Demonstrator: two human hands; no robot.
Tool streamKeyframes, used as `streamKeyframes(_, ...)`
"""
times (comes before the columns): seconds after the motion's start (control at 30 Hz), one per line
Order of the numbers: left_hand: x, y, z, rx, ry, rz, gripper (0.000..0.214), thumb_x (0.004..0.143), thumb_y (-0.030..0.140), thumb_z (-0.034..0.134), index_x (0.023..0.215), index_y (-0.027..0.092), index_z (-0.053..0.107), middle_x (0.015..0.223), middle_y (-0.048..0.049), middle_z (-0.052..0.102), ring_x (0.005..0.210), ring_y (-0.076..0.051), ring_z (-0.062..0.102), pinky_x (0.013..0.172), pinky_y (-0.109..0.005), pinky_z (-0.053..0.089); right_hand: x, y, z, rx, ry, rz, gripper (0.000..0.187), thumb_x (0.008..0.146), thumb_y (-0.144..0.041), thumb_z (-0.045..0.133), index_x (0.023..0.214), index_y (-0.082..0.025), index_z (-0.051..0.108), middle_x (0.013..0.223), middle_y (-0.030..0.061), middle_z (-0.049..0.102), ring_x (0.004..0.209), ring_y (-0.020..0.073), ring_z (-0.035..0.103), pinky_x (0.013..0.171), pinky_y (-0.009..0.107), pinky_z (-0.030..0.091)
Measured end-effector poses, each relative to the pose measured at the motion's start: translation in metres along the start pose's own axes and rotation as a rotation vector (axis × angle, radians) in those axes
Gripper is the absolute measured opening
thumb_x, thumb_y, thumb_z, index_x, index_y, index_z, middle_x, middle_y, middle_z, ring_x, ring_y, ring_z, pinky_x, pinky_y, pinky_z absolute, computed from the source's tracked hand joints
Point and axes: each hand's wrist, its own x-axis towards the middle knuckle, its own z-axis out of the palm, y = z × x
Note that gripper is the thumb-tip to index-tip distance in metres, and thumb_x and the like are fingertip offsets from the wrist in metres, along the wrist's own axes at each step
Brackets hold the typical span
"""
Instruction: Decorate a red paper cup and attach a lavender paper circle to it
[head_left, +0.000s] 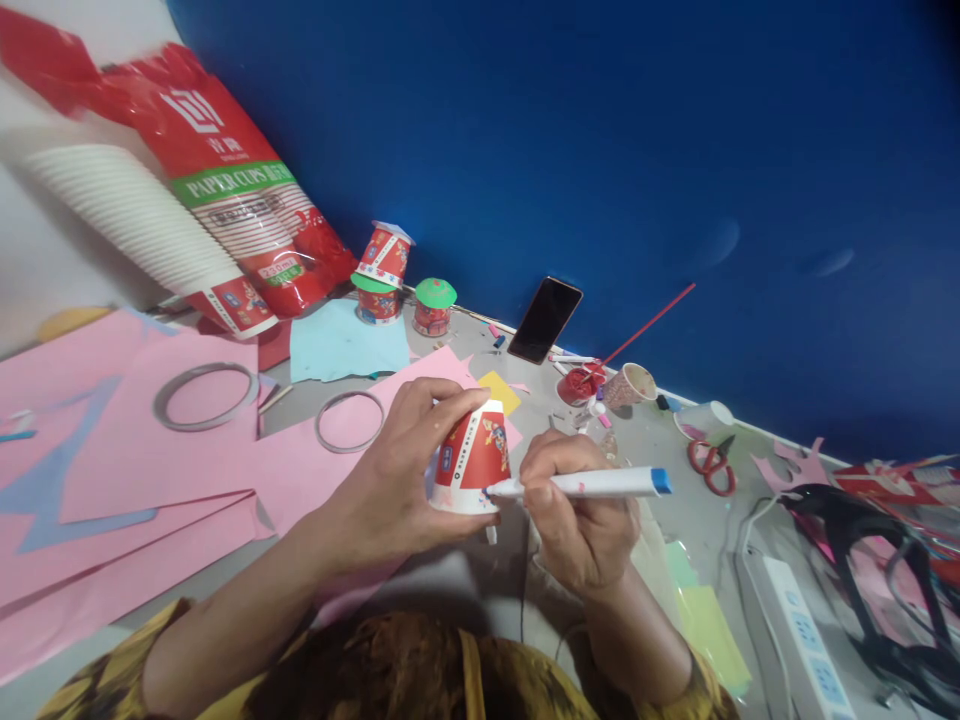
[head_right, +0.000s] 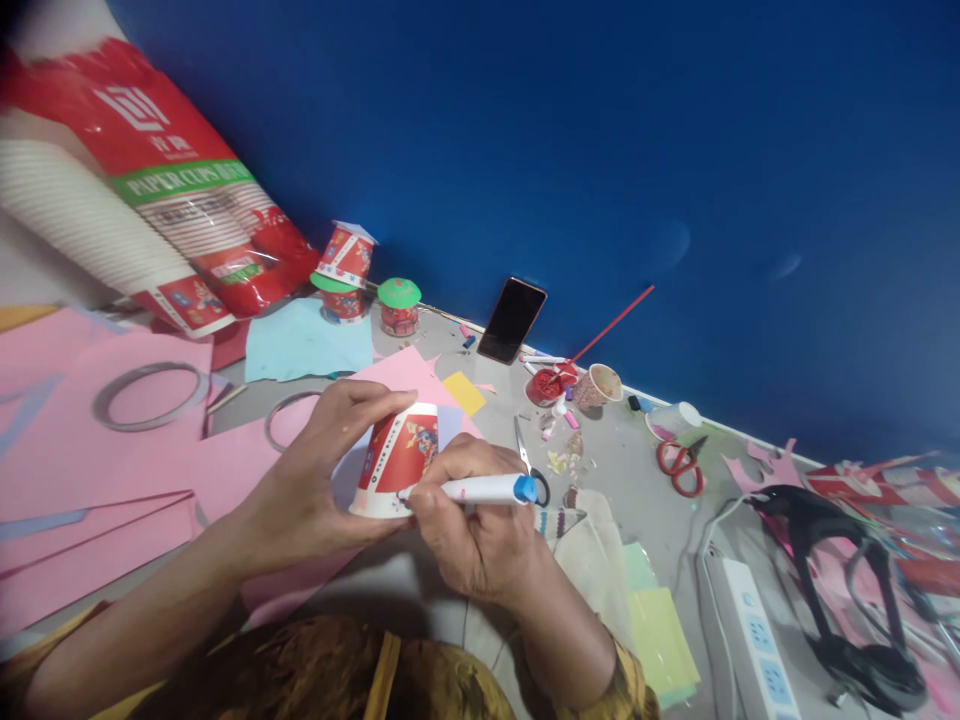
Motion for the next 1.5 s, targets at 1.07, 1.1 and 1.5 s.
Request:
streamKeyframes(1.07,-0.0031,-0.0016,-0.0008,-0.019,0.017,-0.076,0.086,0.085,0.041,0.09,0.159,0.037,0.045,0.143,-0.0094,0.054,0.136,-0.035,0.055,0.116,-0.054,0.053,-0.0063,0.0069,-0.0037,-0.024,0.13,-0.009,0.006,0.106,-0.022,0.06,0.102,-0.024,0.064,0.082,0.001,0.067,0.063,0.0168,0.061,0.057,0.033,0.05)
streamKeyframes(1.1,-0.0032,-0.002,-0.0007,-0.019,0.021,-0.074,0.086,0.086,0.041,0.09,0.159,0.038,0.045,0.143,-0.0096,0.054,0.136,-0.036,0.055,0.116,-0.055,0.053,-0.0064,0.0069,-0.0035,-0.022,0.13,-0.009,0.006,0.105,-0.022,0.059,0.101,-0.024,0.064,0.082,0.001,0.067,0.062,0.0167,0.061,0.057,0.033,0.05)
streamKeyframes(1.5,-0.0033,-0.0042,0.0002,-0.027,0.034,-0.05,0.087,0.085,0.034,0.089,0.159,0.039,0.044,0.145,-0.0101,0.055,0.135,-0.036,0.056,0.115,-0.056,0.054,-0.0023,0.0006,-0.0014,0.003,0.096,-0.019,0.008,0.103,-0.017,0.06,0.102,-0.024,0.065,0.082,0.0003,0.068,0.064,0.0165,0.061,0.059,0.032,0.046)
